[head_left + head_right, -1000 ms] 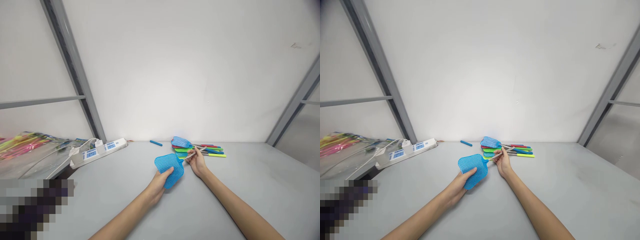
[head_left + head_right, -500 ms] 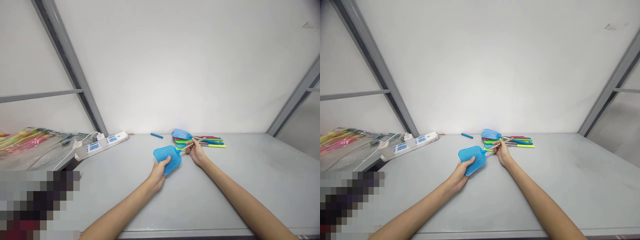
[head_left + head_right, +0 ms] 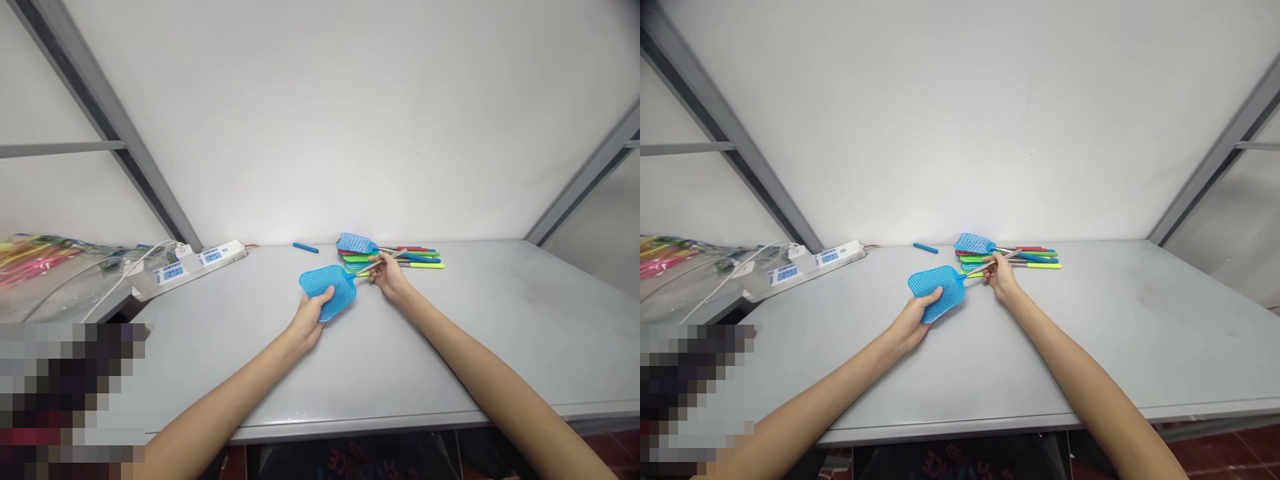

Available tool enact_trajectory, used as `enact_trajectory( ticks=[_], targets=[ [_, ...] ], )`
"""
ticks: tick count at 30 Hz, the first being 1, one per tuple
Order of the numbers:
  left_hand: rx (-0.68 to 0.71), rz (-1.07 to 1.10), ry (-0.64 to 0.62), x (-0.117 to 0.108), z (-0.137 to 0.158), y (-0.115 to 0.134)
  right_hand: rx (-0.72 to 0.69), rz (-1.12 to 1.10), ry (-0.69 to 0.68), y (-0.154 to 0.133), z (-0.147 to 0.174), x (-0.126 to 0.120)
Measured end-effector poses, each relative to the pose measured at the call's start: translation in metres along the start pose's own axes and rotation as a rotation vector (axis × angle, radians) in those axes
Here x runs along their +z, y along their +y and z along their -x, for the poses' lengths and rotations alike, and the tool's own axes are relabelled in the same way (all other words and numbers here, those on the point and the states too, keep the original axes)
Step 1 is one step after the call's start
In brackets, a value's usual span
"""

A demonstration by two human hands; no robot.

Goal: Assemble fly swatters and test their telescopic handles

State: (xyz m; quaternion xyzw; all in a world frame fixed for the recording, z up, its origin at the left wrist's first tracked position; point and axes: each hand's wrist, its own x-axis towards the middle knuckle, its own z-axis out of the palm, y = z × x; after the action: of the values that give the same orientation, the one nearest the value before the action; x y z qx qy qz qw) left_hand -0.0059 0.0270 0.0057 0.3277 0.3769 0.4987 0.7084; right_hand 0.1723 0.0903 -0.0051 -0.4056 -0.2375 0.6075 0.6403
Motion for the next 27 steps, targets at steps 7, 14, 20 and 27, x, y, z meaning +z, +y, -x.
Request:
enact_trajectory(
  ticks=[7,14,20,27],
  targets=[
    [-0.013,-0.001,0.002,0.001,0.003,0.0,0.043,-0.056,0.232,-0.019,-0.003,-0.013],
    [-0.057,-0.021,-0.038,0.005,0.011,-0.004,0.121,-0.254,0.294,-0.033,-0.009,-0.021],
    [-0.067,-0.048,-0.002,0.01,0.02,-0.004,0.138,-0.384,0.302,-0.04,-0.012,-0.028],
    [-0.065,-0.028,-0.015,0.014,0.024,-0.002,0.127,-0.441,0.313,-0.046,-0.013,-0.04]
  ],
)
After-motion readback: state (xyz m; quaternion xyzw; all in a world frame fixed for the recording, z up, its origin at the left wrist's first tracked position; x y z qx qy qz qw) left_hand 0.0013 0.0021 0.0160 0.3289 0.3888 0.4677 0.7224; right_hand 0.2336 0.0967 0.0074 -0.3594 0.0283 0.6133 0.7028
